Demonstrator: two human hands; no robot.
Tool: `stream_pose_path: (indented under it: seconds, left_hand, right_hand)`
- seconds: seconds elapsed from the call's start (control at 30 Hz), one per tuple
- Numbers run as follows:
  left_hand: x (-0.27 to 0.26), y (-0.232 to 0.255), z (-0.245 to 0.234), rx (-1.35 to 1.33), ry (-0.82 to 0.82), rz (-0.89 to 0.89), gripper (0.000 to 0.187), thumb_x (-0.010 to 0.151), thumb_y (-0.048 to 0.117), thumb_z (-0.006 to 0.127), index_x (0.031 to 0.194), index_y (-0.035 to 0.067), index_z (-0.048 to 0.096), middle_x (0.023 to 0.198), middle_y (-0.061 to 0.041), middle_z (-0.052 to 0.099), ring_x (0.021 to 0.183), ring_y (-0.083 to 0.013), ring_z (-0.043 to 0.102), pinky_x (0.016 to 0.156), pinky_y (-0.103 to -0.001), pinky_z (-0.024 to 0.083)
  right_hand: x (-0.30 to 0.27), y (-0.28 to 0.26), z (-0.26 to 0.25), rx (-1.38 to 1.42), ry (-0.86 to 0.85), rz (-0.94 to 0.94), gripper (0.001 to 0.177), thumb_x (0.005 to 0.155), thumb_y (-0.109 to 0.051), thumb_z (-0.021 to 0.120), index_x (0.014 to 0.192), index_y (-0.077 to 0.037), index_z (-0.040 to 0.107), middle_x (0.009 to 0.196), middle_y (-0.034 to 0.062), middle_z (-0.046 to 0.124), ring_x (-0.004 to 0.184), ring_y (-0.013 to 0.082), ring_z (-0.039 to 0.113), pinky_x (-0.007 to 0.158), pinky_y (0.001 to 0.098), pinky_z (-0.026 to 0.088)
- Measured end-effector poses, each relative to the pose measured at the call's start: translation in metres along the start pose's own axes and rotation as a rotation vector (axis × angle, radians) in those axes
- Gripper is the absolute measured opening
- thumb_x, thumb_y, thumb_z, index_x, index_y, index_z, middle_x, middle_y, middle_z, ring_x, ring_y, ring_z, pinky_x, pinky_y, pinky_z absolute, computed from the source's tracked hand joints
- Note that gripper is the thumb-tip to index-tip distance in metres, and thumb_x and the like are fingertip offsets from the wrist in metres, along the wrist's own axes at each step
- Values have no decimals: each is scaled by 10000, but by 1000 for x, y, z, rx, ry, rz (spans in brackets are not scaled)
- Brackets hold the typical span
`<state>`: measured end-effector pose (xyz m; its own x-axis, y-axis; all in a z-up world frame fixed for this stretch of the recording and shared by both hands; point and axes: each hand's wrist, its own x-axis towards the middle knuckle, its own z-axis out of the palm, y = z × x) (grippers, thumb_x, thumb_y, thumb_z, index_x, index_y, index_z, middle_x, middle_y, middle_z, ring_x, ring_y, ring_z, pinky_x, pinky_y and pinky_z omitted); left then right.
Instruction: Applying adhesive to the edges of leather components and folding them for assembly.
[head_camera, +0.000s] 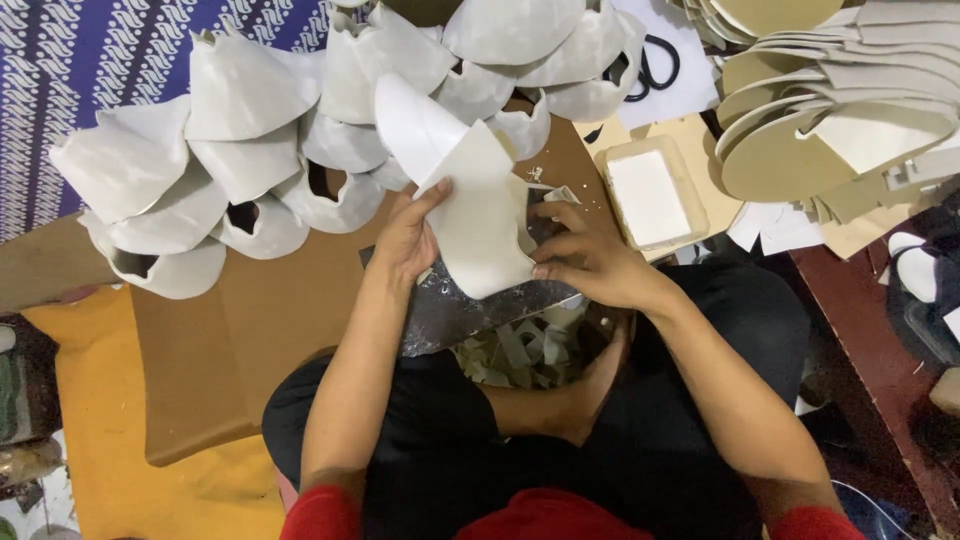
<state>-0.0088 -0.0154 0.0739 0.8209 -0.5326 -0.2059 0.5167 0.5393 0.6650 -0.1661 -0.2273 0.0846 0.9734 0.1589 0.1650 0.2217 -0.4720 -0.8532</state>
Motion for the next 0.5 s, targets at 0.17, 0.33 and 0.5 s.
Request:
stream_pose_path:
  seconds: [0.17, 0.33, 0.5]
  left_hand:
    - [-37, 31, 57, 361, -5, -191, 967, 835, 713, 537, 1454, -19, 404, 1430, -286, 505, 1354, -457, 454, 1148, -619, 323]
    - [-38, 14, 41, 894, 182, 27, 641, 967, 721, 376, 1093, 99, 467, 1044, -148, 568, 1152, -357, 567, 1074, -506, 377]
    - [-83, 9, 86, 1022, 42, 442, 583, 900, 374, 761, 1289, 93, 429, 1094, -191, 651, 1030, -391, 689, 897, -504, 533]
  right_hand:
    - [4, 17, -14, 266, 241, -228, 167, 891, -114, 788, 941, 28, 716, 1218, 189, 526, 1137, 328, 552, 991, 472, 450]
    - [12, 3, -13, 345, 643, 21, 68, 1016, 19, 639, 1033, 44, 700, 1106, 120, 605, 1055, 187, 572, 978, 399, 468]
    - [19, -15, 5, 332, 650, 158, 179, 1011, -175, 705, 1077, -19, 760, 922, 87, 691, 921, 179, 599, 846, 404, 528]
